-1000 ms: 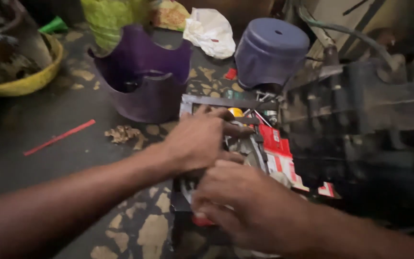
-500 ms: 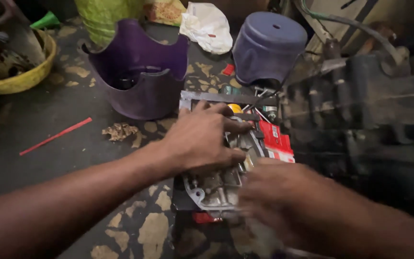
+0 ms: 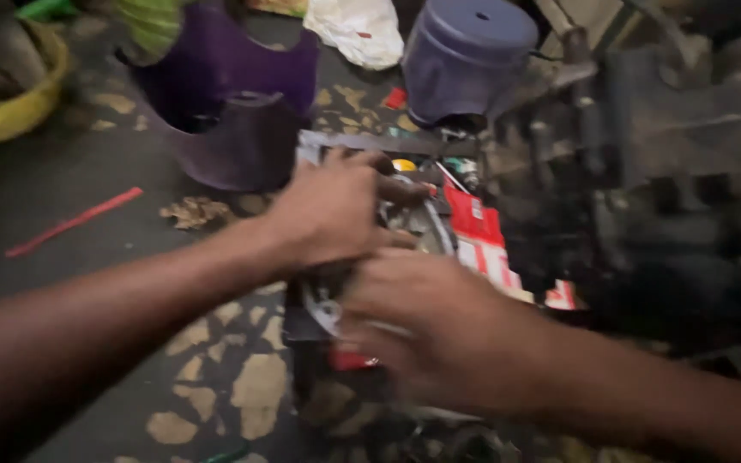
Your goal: The person holds an aluminum motorcycle engine crankcase cover on a work stand and wipes its surfaces with a cloth, turning the cover to reach different sides. At the end they lift the cover and continue wiping its inner ribs and edges.
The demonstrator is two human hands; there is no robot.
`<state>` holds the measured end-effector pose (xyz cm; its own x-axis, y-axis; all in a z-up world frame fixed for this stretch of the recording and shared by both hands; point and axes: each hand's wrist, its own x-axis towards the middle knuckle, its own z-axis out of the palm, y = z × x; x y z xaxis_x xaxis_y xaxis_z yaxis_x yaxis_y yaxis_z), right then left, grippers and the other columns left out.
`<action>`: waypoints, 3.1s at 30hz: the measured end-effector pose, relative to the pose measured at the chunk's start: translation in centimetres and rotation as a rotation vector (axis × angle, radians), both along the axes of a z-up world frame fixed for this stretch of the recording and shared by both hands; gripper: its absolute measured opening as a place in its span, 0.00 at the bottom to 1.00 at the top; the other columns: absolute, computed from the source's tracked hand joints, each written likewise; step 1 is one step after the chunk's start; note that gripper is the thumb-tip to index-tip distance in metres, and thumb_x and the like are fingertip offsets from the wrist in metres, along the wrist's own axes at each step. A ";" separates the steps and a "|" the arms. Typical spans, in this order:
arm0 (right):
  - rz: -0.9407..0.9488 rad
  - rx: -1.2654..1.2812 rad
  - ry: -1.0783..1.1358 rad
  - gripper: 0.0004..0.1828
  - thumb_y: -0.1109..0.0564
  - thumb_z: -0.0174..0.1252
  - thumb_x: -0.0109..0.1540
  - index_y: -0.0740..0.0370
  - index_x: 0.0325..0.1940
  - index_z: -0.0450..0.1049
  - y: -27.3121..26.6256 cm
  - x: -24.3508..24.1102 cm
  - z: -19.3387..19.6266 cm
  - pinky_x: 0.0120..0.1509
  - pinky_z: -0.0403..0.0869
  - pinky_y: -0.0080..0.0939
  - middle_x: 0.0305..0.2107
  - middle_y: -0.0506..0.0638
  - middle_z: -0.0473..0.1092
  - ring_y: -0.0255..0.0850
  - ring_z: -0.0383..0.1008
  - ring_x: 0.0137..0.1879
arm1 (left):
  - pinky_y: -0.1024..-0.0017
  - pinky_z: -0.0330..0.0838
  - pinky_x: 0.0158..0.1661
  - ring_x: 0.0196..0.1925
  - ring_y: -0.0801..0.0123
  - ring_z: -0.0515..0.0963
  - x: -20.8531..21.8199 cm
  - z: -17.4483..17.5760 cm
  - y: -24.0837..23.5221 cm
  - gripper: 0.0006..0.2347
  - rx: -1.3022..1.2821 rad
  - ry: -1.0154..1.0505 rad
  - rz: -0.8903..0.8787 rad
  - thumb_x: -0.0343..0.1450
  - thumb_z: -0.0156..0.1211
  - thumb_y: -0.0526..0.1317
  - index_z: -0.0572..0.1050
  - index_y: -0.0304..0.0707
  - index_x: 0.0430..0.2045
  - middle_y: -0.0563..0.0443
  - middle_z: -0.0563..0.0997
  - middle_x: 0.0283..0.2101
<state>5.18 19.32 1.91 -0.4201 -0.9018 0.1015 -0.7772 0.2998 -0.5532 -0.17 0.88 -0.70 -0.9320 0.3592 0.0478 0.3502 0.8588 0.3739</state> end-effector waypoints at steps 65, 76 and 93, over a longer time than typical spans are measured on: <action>-0.366 0.633 -0.017 0.07 0.51 0.65 0.56 0.54 0.31 0.77 6.7 1.4 4.6 0.36 0.73 0.43 0.24 0.50 0.74 0.41 0.73 0.29 | 0.35 0.53 0.57 0.66 0.40 0.63 0.8 -0.3 -1.6 0.20 0.194 0.262 -0.101 0.68 0.66 0.53 0.82 0.50 0.52 0.43 0.70 0.66; -0.559 0.464 -0.126 0.27 0.43 0.66 0.58 0.41 0.61 0.73 4.2 2.6 3.2 0.32 0.75 0.41 0.18 0.46 0.77 0.39 0.78 0.23 | 0.66 0.79 0.37 0.33 0.60 0.86 8.1 5.0 -3.8 0.09 0.171 -0.175 -0.465 0.66 0.65 0.39 0.84 0.45 0.37 0.49 0.86 0.33; -0.120 0.256 0.342 0.09 0.50 0.62 0.63 0.54 0.44 0.81 4.9 1.9 0.2 0.41 0.75 0.50 0.31 0.51 0.76 0.50 0.78 0.38 | 0.53 0.72 0.45 0.43 0.45 0.77 8.6 3.9 -0.5 0.14 -0.006 0.426 -0.470 0.61 0.58 0.38 0.73 0.27 0.36 0.37 0.76 0.40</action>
<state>7.08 24.17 2.15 -0.5048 -0.8626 0.0325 -0.8537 0.4934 -0.1667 8.39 0.38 3.16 -0.5744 0.7269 0.3764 0.8074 0.5788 0.1142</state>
